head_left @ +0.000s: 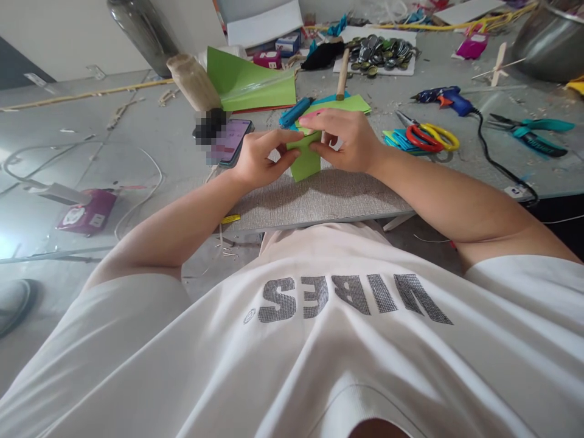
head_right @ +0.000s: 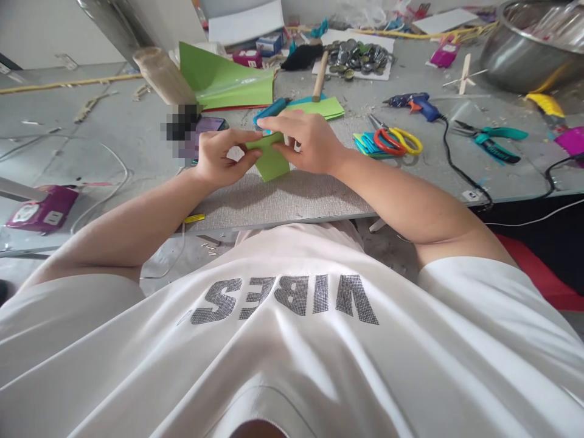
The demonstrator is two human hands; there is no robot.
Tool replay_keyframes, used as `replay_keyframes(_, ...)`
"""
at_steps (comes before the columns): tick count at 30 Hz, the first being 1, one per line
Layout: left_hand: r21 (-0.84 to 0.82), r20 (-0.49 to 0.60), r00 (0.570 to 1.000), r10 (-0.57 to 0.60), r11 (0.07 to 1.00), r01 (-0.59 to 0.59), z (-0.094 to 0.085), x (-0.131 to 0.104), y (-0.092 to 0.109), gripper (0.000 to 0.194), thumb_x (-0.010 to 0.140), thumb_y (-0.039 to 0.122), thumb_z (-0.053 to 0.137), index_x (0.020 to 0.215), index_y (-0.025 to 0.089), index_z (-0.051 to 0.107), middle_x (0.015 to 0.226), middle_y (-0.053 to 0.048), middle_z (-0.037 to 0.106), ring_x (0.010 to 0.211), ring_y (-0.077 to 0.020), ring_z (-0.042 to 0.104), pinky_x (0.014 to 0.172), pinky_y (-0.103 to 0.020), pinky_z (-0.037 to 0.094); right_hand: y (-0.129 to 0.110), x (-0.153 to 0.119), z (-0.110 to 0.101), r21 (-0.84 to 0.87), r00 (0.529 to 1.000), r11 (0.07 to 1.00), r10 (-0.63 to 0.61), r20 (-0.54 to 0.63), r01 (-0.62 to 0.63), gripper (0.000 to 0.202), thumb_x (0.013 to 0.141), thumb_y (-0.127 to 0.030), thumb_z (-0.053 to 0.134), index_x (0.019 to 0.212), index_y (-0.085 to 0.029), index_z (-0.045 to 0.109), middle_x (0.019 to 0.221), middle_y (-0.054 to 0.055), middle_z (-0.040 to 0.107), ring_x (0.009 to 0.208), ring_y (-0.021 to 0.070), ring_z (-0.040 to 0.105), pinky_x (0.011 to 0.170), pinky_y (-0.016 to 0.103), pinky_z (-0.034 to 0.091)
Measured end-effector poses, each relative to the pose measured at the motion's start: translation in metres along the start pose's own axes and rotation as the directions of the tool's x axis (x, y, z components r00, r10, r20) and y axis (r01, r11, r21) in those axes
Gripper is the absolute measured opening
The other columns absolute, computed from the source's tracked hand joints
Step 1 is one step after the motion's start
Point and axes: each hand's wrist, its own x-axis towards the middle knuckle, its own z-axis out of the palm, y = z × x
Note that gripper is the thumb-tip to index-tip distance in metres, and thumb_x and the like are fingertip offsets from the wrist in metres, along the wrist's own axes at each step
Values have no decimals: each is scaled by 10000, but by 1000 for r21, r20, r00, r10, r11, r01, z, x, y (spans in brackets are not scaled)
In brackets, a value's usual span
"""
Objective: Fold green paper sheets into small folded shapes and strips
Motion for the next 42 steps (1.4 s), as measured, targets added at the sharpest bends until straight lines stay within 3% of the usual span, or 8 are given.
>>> replay_keyframes(5, -9, -44, 999, -12, 1000, 11, 3, -1, 2, 412, 1039, 599, 840, 1236, 242, 904, 1051, -105, 924, 810, -210, 825, 851, -339, 702, 2, 2, 1, -28, 1000, 1000, -2, 20, 3, 372, 1194, -665, 784, 1322, -340, 915, 1244, 118, 894, 1164, 328, 856, 1005, 461, 731)
replay_keyframes(9, -33, -101, 990, -94, 995, 92, 6, -2, 2, 458, 984, 564, 910, 1337, 275, 862, 850, -17, 826, 731, -204, 779, 791, -338, 681, 0, 5, 1, -28, 1000, 1000, -8, 13, 8, 386, 1230, -660, 716, 1259, -325, 905, 1201, 123, 880, 1274, 346, 848, 1067, 489, 728)
replay_keyframes(14, -172, -153, 978, -144, 978, 117, 13, -2, 3, 465, 1062, 711, 890, 1255, 291, 844, 843, -19, 825, 709, -197, 767, 705, -375, 671, -5, 8, 2, 13, 998, 998, 68, -16, -68, 433, 1209, -727, 727, 1125, -332, 881, 1173, 139, 889, 1310, 372, 835, 1046, 500, 736)
replay_keyframes(20, -294, -137, 962, -236, 937, 187, 13, 3, 15, 690, 1080, 952, 845, 995, 273, 753, 846, 7, 833, 730, -140, 724, 646, -366, 671, -24, 11, 3, 100, 975, 976, 203, -89, -194, 542, 1110, -889, 769, 998, -361, 817, 1074, 130, 869, 1107, 368, 794, 916, 510, 710)
replay_keyframes(25, -336, -101, 952, -290, 910, 242, 11, 6, 14, 751, 1004, 1021, 870, 957, 286, 727, 803, 9, 809, 752, -169, 749, 651, -369, 692, -36, 14, 5, 194, 932, 926, 346, -103, -323, 604, 1023, -939, 853, 914, -356, 737, 994, 98, 837, 967, 335, 736, 755, 471, 655)
replay_keyframes(31, -408, 8, 945, -326, 862, 300, 13, 7, 3, 713, 997, 995, 903, 1124, 303, 793, 892, 4, 843, 923, -202, 799, 771, -400, 738, -26, 15, 6, 243, 935, 923, 333, -117, -298, 592, 1031, -889, 896, 902, -337, 724, 875, 71, 739, 889, 301, 705, 734, 449, 618)
replay_keyframes(36, -362, 20, 957, -288, 891, 275, 14, 9, -2, 715, 1041, 1012, 837, 983, 311, 713, 779, 13, 767, 893, -190, 744, 721, -404, 702, -31, 15, 4, 190, 940, 938, 315, -128, -288, 620, 1020, -924, 882, 886, -337, 734, 827, 72, 707, 896, 313, 708, 745, 466, 620)
replay_keyframes(42, -394, 44, 943, -331, 862, 320, 17, 9, -10, 789, 875, 1072, 943, 921, 315, 727, 812, 27, 817, 809, -161, 649, 737, -442, 729, -33, 17, -4, 148, 926, 942, 327, -189, -302, 553, 1073, -876, 815, 846, -378, 732, 818, 74, 736, 870, 330, 710, 695, 499, 623)
